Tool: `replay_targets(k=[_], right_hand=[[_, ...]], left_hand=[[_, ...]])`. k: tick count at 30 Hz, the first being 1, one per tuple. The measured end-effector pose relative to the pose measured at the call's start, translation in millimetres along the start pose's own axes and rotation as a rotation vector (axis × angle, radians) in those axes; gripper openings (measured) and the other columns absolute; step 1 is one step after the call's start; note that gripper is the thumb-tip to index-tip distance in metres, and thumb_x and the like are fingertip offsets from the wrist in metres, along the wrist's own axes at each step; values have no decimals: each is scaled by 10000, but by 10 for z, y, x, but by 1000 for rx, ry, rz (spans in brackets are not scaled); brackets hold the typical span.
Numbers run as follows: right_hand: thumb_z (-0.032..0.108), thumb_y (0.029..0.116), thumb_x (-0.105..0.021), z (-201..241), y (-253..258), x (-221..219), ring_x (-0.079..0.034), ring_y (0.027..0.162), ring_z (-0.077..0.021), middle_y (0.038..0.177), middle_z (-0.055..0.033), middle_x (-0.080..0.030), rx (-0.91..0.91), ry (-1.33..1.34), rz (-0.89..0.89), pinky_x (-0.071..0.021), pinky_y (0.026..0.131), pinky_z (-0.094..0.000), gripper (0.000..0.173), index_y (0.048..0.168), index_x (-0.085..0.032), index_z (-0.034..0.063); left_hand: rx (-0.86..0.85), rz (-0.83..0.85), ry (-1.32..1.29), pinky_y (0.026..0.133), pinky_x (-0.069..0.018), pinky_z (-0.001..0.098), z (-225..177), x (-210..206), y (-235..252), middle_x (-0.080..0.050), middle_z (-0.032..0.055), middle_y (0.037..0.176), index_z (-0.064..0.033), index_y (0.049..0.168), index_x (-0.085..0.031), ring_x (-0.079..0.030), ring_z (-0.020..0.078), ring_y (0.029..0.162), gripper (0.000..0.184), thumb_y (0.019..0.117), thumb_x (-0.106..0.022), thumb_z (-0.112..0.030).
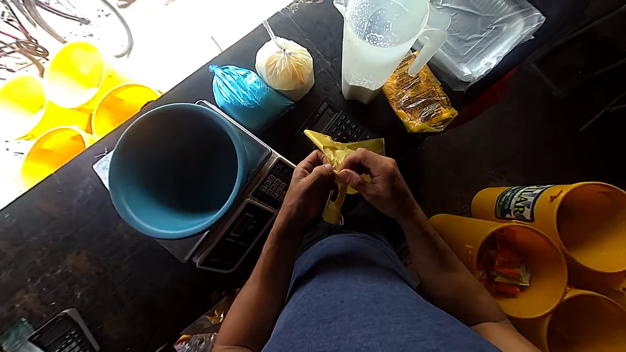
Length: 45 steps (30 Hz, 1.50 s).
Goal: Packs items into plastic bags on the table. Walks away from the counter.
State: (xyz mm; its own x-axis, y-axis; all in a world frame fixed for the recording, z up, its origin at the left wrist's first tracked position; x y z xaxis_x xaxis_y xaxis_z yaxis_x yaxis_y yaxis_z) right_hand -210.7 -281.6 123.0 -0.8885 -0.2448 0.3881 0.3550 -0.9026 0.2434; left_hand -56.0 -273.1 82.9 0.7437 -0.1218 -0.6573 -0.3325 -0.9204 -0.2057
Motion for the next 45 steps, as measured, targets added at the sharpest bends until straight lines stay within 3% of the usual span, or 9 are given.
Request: replay_targets(k=[4, 11, 17, 22, 26, 30, 35, 40, 45], right_hand=[[195, 972, -704, -43, 72, -21, -658, 808, -75, 972, -27, -672, -109, -14, 81, -588, 702, -237, 219, 1143, -659, 65], [54, 985, -632, -56, 143, -46, -625, 728, -88, 901, -39, -634, -111, 195, 69, -568, 621, -217, 45, 1019, -655, 37], [138, 1009, -572, -182, 88, 158, -620, 656, -85, 838, -7, -634, -187, 266, -78, -562, 573, -229, 76, 1035, -634, 100], [152, 990, -559, -320, 225, 220, -618, 686, -67, 830, 17, -643, -221, 259, 31, -546, 607, -240, 95, 1020, -639, 112], [290, 1021, -592, -537, 337, 559, -689, 937, -146, 1026, -37, -703, -314, 974, 14, -599, 860, -370, 163, 1018, -676, 149], [310, 927, -693, -790, 333, 994, -706, 921, -173, 954, -57, -714, -486, 1504, 15, -604, 848, -397, 188, 974, -704, 129], [251, 986, -597, -1083, 402, 1330, -613, 697, -11, 813, 60, -630, -185, 441, 235, -544, 620, -204, 147, 1050, -585, 120], [634, 839, -743, -755, 575, 1132, -442, 1417, -309, 1512, -244, -451, 286, 9, 478, -432, 1129, -495, 998, 1529, -361, 24], [173, 981, -631, -554, 742, 482, -717, 956, -208, 1030, -72, -743, 294, -38, 859, -585, 859, -487, 296, 1262, -663, 86]], left_hand=[[-19, 80, -17, 744, -588, 302, -17, 8, -9, -654, 63, 883, -126, 981, -574, -670, 125, 773, 27, 1006, -582, -123], [-36, 154, -107, 670, -572, 251, -59, -25, 13, -658, 40, 857, -157, 973, -602, -656, 95, 715, 45, 1011, -616, -139], [-121, -36, -65, 702, -583, 272, -59, 27, 81, -638, 23, 905, -170, 909, -568, -656, 98, 782, 161, 1019, -455, -138], [52, -171, 226, 756, -617, 346, 101, -197, 203, -706, 97, 972, -78, 1273, -557, -707, 168, 831, 385, 987, -665, -312], [-128, -432, -67, 737, -599, 336, 168, -212, 328, -685, 62, 900, -111, 1066, -597, -683, 145, 797, 167, 1060, -433, -135], [-268, -654, -403, 841, -601, 407, 173, -177, 263, -700, 105, 1021, -113, 1149, -610, -705, 217, 938, 297, 1100, -337, -220], [-425, -856, -139, 733, -607, 342, -10, -308, 82, -694, 36, 896, -149, 1091, -647, -690, 133, 808, 268, 1072, -477, -355], [-366, -746, 612, 609, -528, 236, -51, -807, 84, -623, -21, 709, -69, 896, -625, -599, 44, 632, 182, 1003, -630, -216], [-38, -606, 946, 756, -568, 338, 93, -817, 4, -681, 31, 926, -84, 1126, -632, -661, 119, 825, 240, 985, -673, -274]])
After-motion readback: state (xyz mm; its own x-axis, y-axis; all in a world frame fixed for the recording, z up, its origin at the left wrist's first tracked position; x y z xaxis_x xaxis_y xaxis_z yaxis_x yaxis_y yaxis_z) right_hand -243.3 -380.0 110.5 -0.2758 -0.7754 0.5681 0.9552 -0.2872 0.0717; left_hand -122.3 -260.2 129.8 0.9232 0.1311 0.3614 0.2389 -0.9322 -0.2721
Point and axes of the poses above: each hand's wrist, its own y-axis towards the middle knuckle, its own x-axis out of the back of the hand, z = x × y, the point moved 5 cm from there along y, towards the middle knuckle
